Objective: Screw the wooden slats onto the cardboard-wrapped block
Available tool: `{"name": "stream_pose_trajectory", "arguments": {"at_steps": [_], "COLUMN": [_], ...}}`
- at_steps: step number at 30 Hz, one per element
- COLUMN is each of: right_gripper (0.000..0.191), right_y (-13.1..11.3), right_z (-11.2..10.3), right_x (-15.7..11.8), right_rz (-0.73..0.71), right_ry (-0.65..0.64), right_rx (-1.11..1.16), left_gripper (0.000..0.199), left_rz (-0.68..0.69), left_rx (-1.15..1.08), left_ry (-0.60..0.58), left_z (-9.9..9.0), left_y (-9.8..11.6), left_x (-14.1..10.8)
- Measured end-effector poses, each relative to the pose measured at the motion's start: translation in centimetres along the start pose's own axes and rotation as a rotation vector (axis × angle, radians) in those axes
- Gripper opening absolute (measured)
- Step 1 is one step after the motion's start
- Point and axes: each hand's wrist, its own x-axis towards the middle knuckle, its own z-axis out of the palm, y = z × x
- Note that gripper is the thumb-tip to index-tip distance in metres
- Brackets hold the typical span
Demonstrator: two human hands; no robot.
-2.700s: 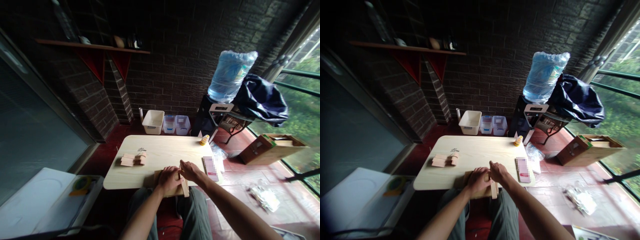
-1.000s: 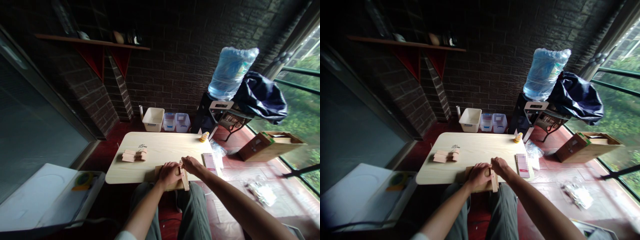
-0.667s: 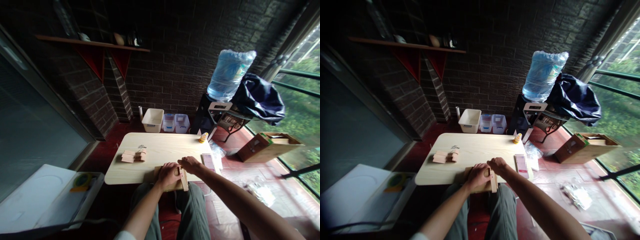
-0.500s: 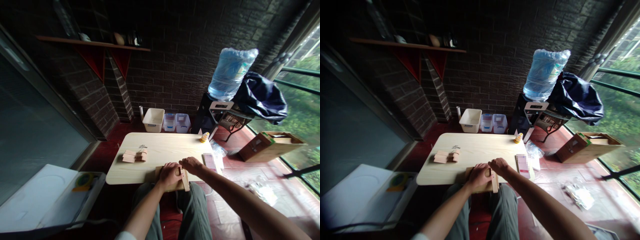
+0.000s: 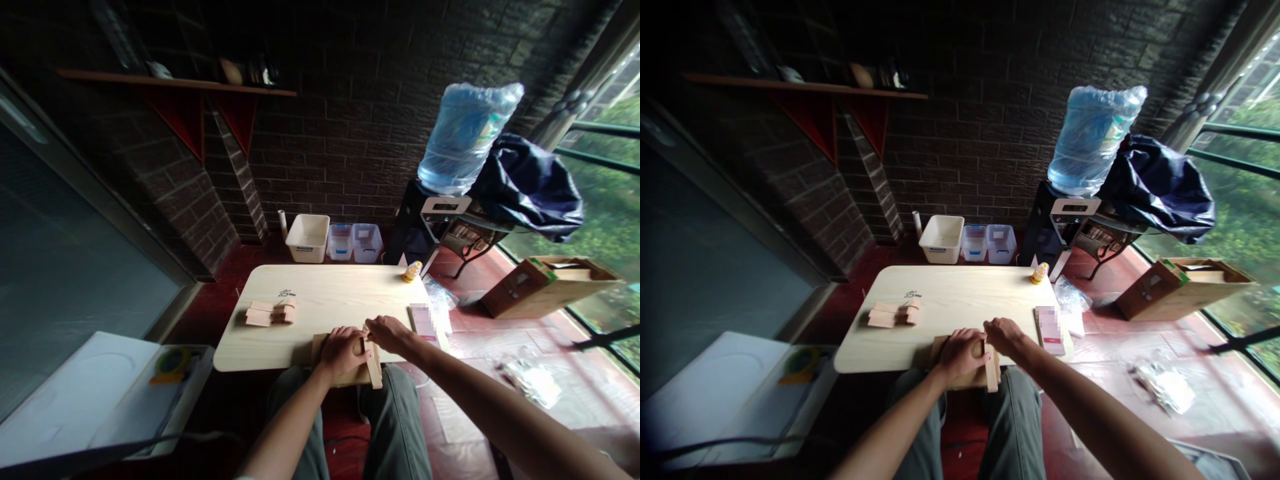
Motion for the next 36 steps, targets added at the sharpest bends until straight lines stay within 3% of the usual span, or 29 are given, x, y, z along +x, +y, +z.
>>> {"name": "stream_pose_trajectory", "arguments": {"at_steps": [7,17,22,29,36], "right_gripper": [0.023,0.018,0.011,0.02,0.022], "right_y": [0.9,0.1,0.4,0.1,0.0], "right_z": [0.1,-0.1,0.3,1.2,0.4], "right_x": [-1.2,-0.4,-0.4,-1.6,-0.7], "right_rz": [0.037,-0.126,-0.093,0.0,-0.077], "right_ry": [0.022,0.003,0.012,0.036,0.027], "right_rx": [-0.015,-0.032,-0.024,-0.04,-0.061], "left_gripper": [0.042,0.034,0.038,0.04,0.036], "left_rz": [-0.021,-0.03,-0.024,-0.017,-0.021], "left_rx": [0.006,0.024,-0.008,-0.009,-0.002], "left_ry": [-0.004,0.007,-0.011,-0.013,-0.009], "left_z": [0.1,-0.4,-0.4,-0.1,-0.5], "left_y": [0.1,0.5,0.5,0.1,0.7], "left_x": [0.0,0.1,0.1,0.1,0.2]}}
